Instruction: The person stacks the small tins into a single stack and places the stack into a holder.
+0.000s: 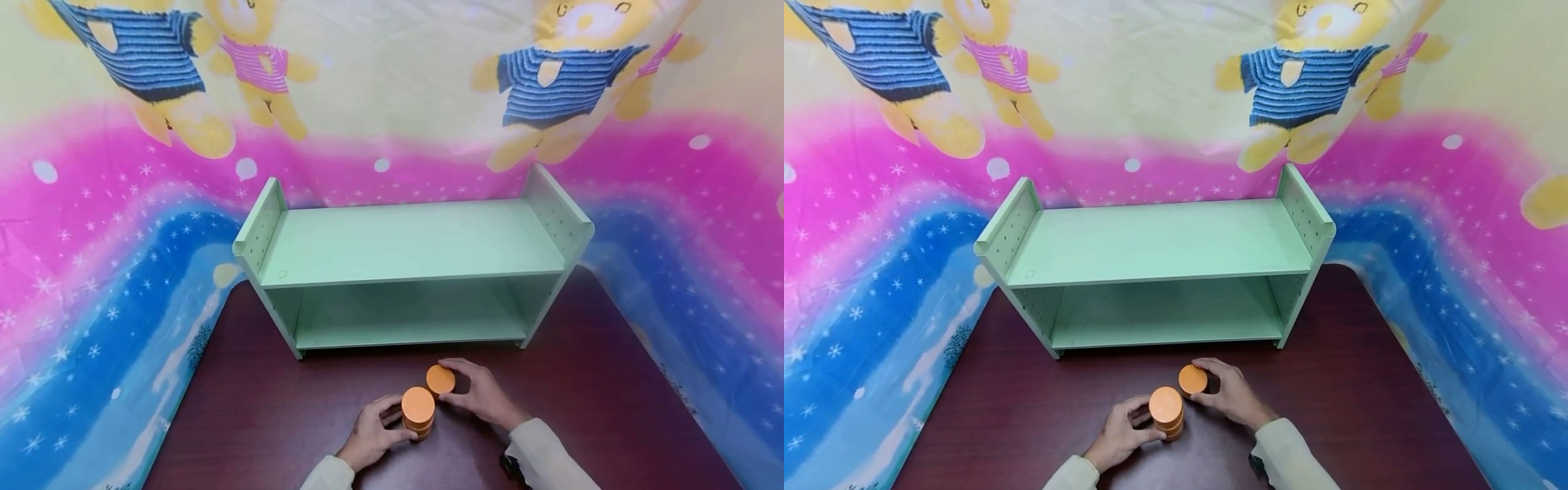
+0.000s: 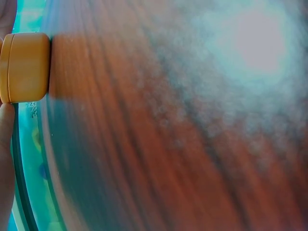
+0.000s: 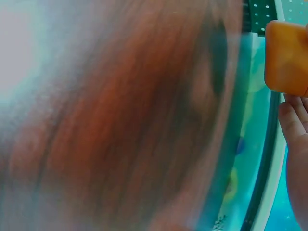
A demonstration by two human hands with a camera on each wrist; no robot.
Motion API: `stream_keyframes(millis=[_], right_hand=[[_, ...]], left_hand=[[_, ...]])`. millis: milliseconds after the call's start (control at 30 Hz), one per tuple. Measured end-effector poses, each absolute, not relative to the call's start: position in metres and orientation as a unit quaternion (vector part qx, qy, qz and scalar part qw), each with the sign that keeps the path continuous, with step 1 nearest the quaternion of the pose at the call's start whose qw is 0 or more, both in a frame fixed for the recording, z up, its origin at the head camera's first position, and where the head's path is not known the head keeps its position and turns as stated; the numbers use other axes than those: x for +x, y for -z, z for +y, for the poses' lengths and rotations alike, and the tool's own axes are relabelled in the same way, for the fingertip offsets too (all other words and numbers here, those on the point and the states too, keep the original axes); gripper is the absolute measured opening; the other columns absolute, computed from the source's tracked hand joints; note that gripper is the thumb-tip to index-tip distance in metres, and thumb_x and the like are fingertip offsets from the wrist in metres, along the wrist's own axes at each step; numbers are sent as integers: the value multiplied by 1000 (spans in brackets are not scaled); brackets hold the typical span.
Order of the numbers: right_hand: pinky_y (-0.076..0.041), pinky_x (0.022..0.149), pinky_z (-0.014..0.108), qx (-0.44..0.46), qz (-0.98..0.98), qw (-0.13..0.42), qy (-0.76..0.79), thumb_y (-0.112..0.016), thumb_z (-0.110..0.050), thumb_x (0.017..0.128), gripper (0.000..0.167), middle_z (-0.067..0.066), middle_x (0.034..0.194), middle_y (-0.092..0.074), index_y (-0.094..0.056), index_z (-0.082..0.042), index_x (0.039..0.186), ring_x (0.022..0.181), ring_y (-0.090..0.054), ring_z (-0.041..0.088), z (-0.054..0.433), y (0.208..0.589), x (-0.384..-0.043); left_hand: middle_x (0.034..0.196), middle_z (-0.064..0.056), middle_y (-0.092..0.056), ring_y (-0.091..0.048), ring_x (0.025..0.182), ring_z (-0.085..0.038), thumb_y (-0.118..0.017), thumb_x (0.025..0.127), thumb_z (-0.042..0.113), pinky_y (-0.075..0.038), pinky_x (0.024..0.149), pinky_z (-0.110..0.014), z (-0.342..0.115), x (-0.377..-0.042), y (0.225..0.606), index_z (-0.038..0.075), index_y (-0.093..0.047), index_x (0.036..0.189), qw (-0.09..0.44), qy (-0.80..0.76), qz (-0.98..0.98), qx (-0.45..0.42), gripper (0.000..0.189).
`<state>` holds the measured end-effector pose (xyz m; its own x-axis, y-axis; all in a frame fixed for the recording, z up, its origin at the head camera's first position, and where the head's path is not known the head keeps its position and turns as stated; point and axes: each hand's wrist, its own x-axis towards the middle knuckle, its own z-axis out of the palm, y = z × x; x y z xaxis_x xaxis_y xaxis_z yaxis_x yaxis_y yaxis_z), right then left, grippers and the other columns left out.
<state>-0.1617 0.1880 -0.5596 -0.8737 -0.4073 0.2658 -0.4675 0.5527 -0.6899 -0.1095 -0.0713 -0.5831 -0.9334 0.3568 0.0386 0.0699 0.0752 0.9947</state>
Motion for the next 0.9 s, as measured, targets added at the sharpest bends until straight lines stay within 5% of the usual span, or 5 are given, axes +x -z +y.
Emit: stream_keyframes(millis=[900], right_hand=[[-55, 96, 43, 270, -866, 62, -416, -89, -26, 77, 60, 1, 128, -66, -66, -9, 130, 117, -62, 21, 183, 529, -154]], left_hand=[[125, -13, -63, -64, 114, -25, -88, 75, 8, -55, 96, -28, -72, -110, 581, 4, -65, 124, 111, -661, 727, 149, 54]])
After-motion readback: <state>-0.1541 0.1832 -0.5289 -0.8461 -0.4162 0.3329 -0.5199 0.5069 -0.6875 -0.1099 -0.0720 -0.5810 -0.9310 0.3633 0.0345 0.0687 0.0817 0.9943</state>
